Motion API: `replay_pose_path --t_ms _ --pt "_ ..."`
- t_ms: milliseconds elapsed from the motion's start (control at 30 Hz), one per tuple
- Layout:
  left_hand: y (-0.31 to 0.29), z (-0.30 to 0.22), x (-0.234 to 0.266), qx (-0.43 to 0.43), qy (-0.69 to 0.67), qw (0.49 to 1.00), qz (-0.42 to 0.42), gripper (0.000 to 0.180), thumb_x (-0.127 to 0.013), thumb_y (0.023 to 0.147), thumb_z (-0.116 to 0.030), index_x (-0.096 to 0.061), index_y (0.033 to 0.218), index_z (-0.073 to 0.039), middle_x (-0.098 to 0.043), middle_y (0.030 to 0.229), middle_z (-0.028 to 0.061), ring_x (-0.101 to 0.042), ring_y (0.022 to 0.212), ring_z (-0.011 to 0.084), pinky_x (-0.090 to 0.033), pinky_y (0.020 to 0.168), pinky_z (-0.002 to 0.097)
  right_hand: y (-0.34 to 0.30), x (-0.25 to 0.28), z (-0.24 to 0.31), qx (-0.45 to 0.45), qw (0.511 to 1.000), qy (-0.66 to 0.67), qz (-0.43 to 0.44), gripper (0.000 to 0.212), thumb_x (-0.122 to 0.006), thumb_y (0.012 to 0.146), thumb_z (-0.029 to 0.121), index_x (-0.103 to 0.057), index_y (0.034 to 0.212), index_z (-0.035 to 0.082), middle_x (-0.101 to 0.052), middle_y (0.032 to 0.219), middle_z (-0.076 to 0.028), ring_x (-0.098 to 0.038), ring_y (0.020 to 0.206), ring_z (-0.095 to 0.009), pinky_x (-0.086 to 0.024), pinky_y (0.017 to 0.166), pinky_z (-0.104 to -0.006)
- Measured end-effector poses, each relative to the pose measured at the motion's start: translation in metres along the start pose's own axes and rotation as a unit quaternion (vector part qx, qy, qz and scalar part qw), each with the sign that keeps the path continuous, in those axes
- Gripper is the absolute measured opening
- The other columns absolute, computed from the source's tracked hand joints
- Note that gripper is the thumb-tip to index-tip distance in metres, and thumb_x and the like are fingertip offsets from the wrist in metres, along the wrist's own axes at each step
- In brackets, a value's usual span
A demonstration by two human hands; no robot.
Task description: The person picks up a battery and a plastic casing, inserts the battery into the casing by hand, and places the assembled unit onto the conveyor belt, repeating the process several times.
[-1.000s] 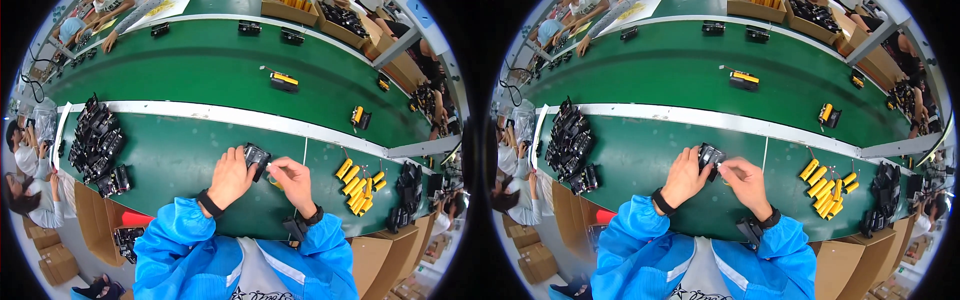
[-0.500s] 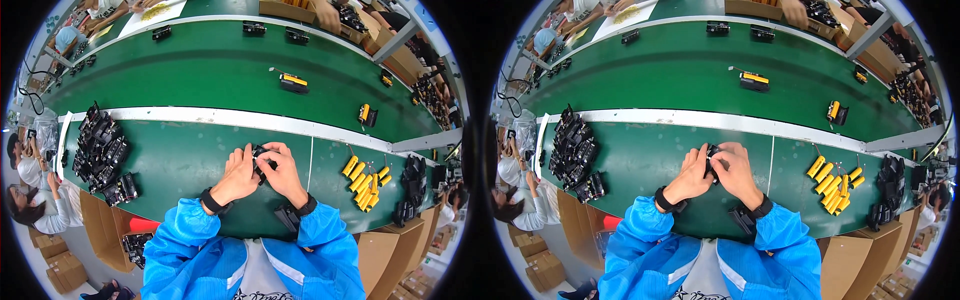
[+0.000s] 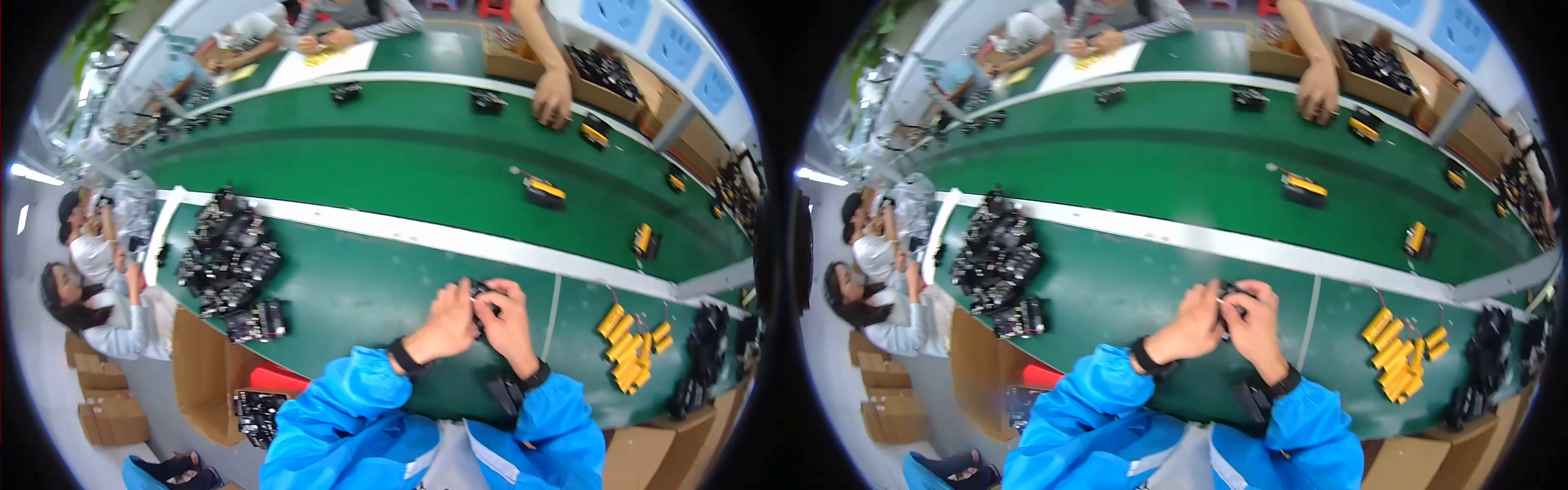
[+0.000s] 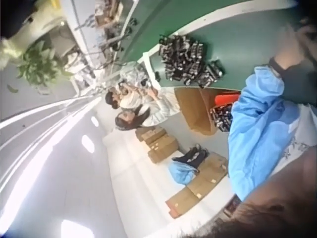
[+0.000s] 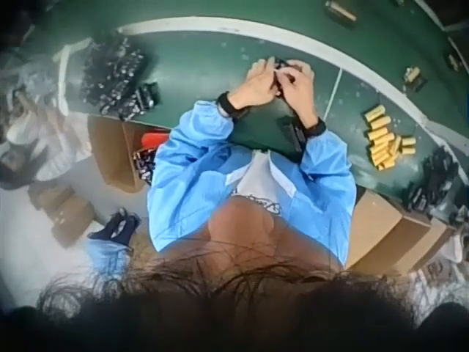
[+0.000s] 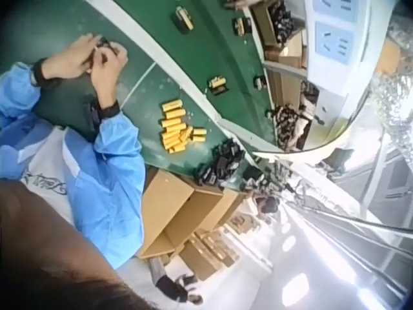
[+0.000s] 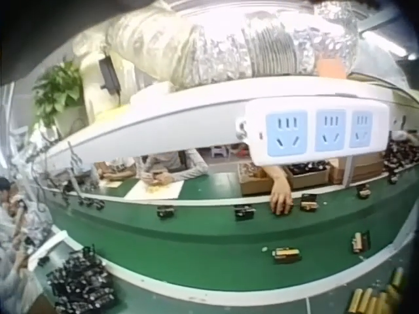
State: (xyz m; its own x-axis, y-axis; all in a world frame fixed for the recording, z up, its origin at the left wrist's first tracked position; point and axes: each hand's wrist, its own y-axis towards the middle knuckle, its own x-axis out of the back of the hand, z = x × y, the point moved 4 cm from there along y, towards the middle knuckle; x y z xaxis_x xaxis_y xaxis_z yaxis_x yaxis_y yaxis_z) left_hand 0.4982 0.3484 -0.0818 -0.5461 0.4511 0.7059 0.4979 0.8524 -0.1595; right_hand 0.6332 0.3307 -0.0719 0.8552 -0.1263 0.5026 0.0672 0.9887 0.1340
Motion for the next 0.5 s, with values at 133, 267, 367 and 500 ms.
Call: replay_pose_path --t_ms 133,267,367,500 --pt "-0.005 -0.006 0.003 -0.028 -0.032 0.999 -0.022 0.074 -0.058 0.080 -0.007 -0.023 0.140 0.017 -0.045 0.117 0.0308 -0.046 0.106 0.0460 -0.040 0.091 0.0501 -0.004 0.004 0.008 -0.011 1.000 0.006 -0.015 0.007 -0.072 0.077 0.009 -0.072 0.084 0.009 -0.057 0.112 -0.013 -0.050 0.104 -0.032 -0.041 0.091 -0.0421" --pt "-0.009 -0.012 0.003 -0.015 -0.042 0.999 -0.004 0.073 -0.058 0.080 -0.007 -0.024 0.140 0.018 -0.045 0.117 0.0306 -0.045 0.108 0.0463 -0.040 0.093 0.0493 -0.005 0.004 0.007 -0.041 0.999 0.013 0.003 0.007 -0.072 0.077 0.009 -0.071 0.084 0.008 -0.056 0.112 -0.012 -0.049 0.103 -0.032 -0.040 0.091 -0.0415" --pt "-0.007 -0.008 0.008 -0.012 -0.033 0.999 -0.006 0.071 -0.057 0.081 -0.007 -0.025 0.140 0.017 -0.045 0.118 0.0303 -0.045 0.108 0.0463 -0.040 0.094 0.0489 0.001 0.002 0.008 -0.044 0.999 0.017 0.016 0.007 -0.071 0.077 0.008 -0.071 0.084 0.008 -0.055 0.111 -0.012 -0.049 0.102 -0.032 -0.040 0.091 -0.0415" --pt "-0.006 -0.005 0.004 -0.043 -0.049 0.998 -0.009 0.071 -0.058 0.081 -0.007 -0.026 0.140 0.015 -0.046 0.118 0.0296 -0.046 0.107 0.0457 -0.040 0.093 0.0492 0.001 0.000 0.006 -0.025 1.000 0.004 0.012 0.005 -0.070 0.078 0.008 -0.070 0.083 0.008 -0.056 0.111 -0.013 -0.049 0.104 -0.033 -0.040 0.091 -0.0423"
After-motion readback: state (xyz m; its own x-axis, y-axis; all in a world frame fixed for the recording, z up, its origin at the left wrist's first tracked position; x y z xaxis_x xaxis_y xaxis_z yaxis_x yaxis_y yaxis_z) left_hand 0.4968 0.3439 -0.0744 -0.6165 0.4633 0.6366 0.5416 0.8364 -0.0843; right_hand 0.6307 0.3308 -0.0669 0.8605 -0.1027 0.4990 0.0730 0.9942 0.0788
